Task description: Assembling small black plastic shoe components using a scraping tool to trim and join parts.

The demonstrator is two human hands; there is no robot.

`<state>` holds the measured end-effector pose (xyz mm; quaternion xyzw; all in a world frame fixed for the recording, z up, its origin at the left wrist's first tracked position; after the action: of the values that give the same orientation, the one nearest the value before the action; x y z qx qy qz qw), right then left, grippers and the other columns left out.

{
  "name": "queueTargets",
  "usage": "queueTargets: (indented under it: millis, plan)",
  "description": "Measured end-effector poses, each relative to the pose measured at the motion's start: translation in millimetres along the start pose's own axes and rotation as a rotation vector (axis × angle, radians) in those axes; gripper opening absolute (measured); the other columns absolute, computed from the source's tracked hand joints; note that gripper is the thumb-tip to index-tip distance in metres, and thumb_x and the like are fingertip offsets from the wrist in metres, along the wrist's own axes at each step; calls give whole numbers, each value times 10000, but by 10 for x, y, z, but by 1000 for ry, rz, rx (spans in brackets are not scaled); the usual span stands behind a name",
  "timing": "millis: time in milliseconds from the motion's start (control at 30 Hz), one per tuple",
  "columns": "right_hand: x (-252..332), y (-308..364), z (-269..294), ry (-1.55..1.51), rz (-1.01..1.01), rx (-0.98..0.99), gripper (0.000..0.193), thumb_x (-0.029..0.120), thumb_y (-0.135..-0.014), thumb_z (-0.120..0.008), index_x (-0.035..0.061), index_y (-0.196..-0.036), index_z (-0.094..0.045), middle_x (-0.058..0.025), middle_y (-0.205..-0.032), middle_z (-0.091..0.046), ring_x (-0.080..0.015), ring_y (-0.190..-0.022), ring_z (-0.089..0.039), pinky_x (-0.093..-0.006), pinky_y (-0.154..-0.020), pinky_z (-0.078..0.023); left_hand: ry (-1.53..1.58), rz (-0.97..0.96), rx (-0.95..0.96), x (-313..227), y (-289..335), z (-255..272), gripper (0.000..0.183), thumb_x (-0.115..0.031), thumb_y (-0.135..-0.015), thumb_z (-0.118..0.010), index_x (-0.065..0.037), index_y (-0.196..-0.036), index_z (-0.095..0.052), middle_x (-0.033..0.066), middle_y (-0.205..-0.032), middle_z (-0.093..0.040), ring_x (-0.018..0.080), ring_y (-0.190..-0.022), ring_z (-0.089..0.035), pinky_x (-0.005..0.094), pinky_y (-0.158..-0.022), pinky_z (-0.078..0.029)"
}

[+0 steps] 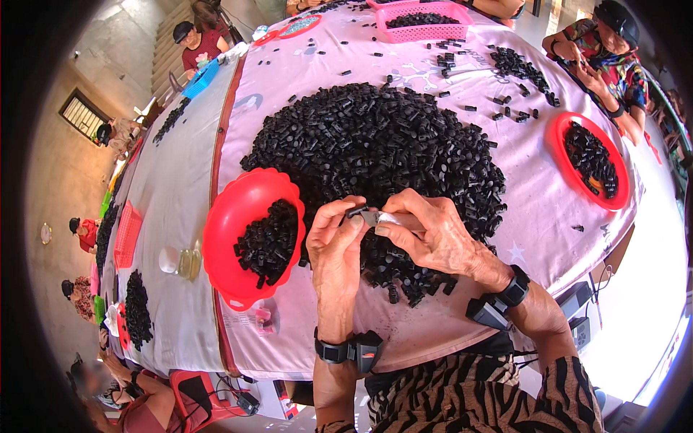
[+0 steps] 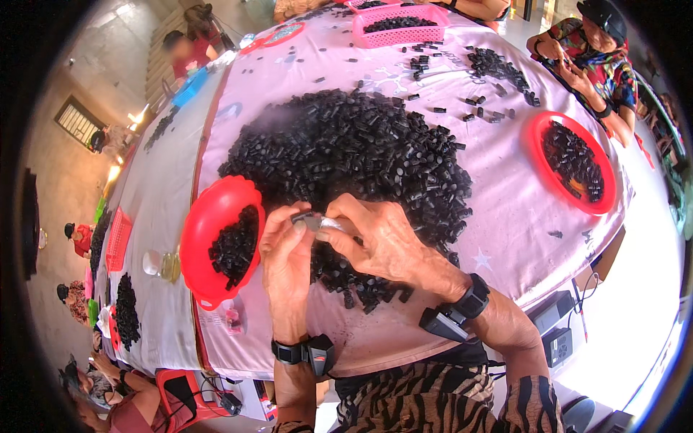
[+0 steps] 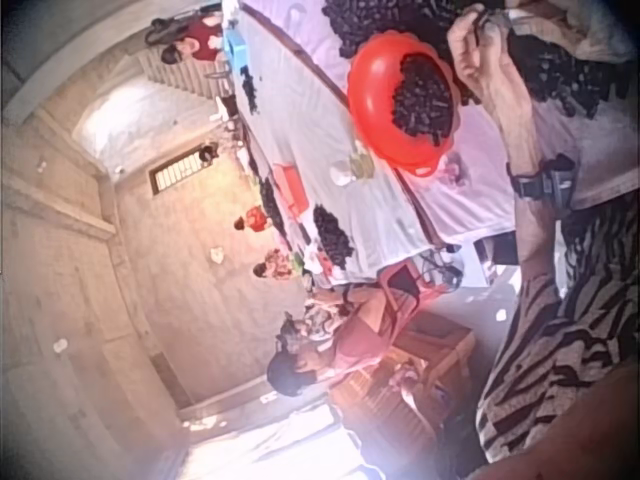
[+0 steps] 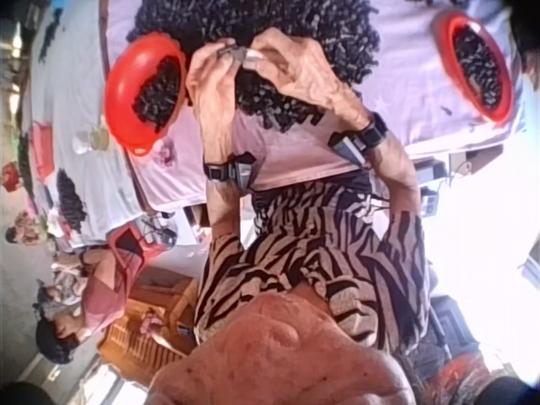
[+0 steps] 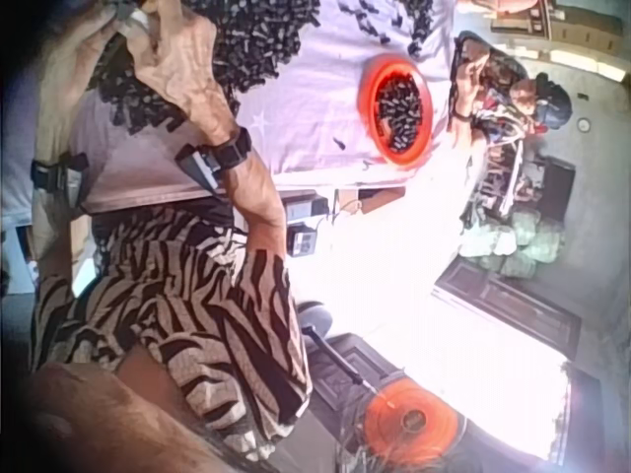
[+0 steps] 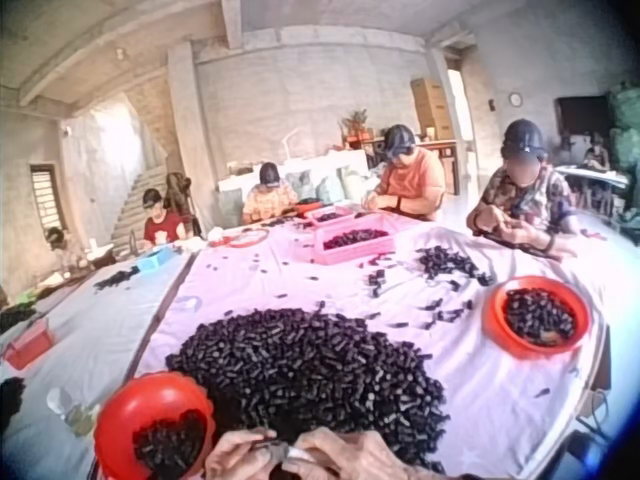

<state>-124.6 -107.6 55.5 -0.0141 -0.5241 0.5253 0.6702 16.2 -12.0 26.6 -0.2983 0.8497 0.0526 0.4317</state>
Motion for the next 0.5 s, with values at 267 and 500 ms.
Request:
queueTargets:
  millis: [267, 500]
  plan:
    - [2, 11, 8, -5, -3, -19, 234, 167, -901, -700, 8, -995, -556, -118, -755, -676, -260, -659, -697, -318, -559, -520, 18, -16, 52, 10, -9, -8, 232, 7, -871, -662, -8, -1101, -638, 149, -1181, -614, 174, -981, -635, 273, -857, -542]
    - [33, 11, 3, 2, -29, -11, 243, 173, -894, -711, 10, -993, -562, -127, -760, -675, -263, -653, -693, -324, -558, -522, 73, 27, -37, -5, 16, 22, 243, -50, -900, -662, 35, -1125, -630, 139, -1164, -626, 189, -997, -641, 282, -894, -538]
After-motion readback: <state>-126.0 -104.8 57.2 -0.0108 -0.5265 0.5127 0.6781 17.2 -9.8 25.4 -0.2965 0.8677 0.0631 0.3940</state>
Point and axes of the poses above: each hand's wrist, its own y-axis away from the middle knuckle, its own z-axis out of the back of the hand, x = y × z, the point moved 3 cm from there along -y, towards the middle knuckle
